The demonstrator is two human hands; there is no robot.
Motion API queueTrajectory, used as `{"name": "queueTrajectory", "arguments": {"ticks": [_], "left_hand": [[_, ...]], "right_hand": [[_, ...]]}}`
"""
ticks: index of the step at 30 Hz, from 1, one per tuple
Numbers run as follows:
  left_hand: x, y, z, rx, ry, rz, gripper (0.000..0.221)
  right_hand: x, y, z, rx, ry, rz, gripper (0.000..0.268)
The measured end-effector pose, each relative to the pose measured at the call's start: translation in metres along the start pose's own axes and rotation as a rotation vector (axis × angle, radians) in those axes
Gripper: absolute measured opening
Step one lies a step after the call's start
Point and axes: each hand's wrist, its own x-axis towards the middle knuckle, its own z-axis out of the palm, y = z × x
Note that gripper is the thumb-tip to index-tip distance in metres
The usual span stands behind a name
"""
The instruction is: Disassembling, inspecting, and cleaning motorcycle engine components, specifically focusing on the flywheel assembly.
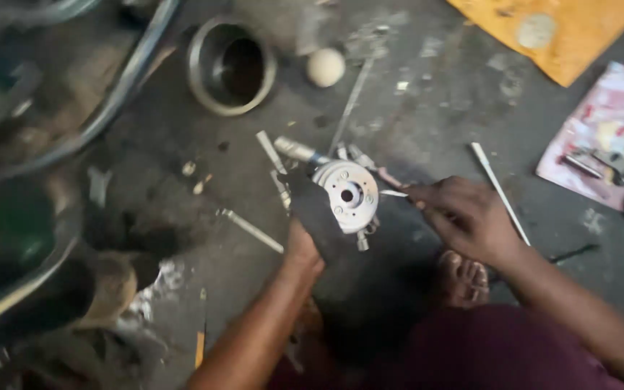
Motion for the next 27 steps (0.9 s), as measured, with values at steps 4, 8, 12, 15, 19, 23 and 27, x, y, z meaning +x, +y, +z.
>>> {"name": "queueTrajectory", "arguments": {"ticks": [4, 8, 12, 15, 19, 23, 27], "left_hand": [[0.023, -0.028, 0.094, -0.027, -0.193, -0.033, 0.047], [0.024, -0.050, 0.123, -0.093, -0.236, -0.144, 0.060], [0.026, -0.058, 0.138, -0.103, -0.324, -0.163, 0.060], [0.028, -0.057, 0.146, -0.102, -0.317, -0.128, 0.059], [0.027, -0.053, 0.150, -0.065, -0.243, -0.042, 0.060], [0.026, -0.048, 0.153, -0.050, -0.217, 0.007, 0.061], [0.031, -0.049, 0.144, -0.074, -0.247, -0.008, 0.059]], "right_hand": [[-0.011, 0.011, -0.026, -0.219, 0.098, 0.035, 0.039], [-0.023, 0.011, -0.047, -0.423, 0.205, 0.073, 0.044], [-0.020, 0.009, -0.062, -0.456, 0.258, 0.047, 0.042], [-0.017, 0.006, -0.064, -0.424, 0.313, 0.023, 0.038], [-0.012, 0.004, -0.059, -0.428, 0.338, 0.000, 0.039], [-0.007, -0.001, -0.054, -0.368, 0.333, 0.010, 0.042], [0.000, -0.001, -0.059, -0.389, 0.262, 0.062, 0.046]]}}
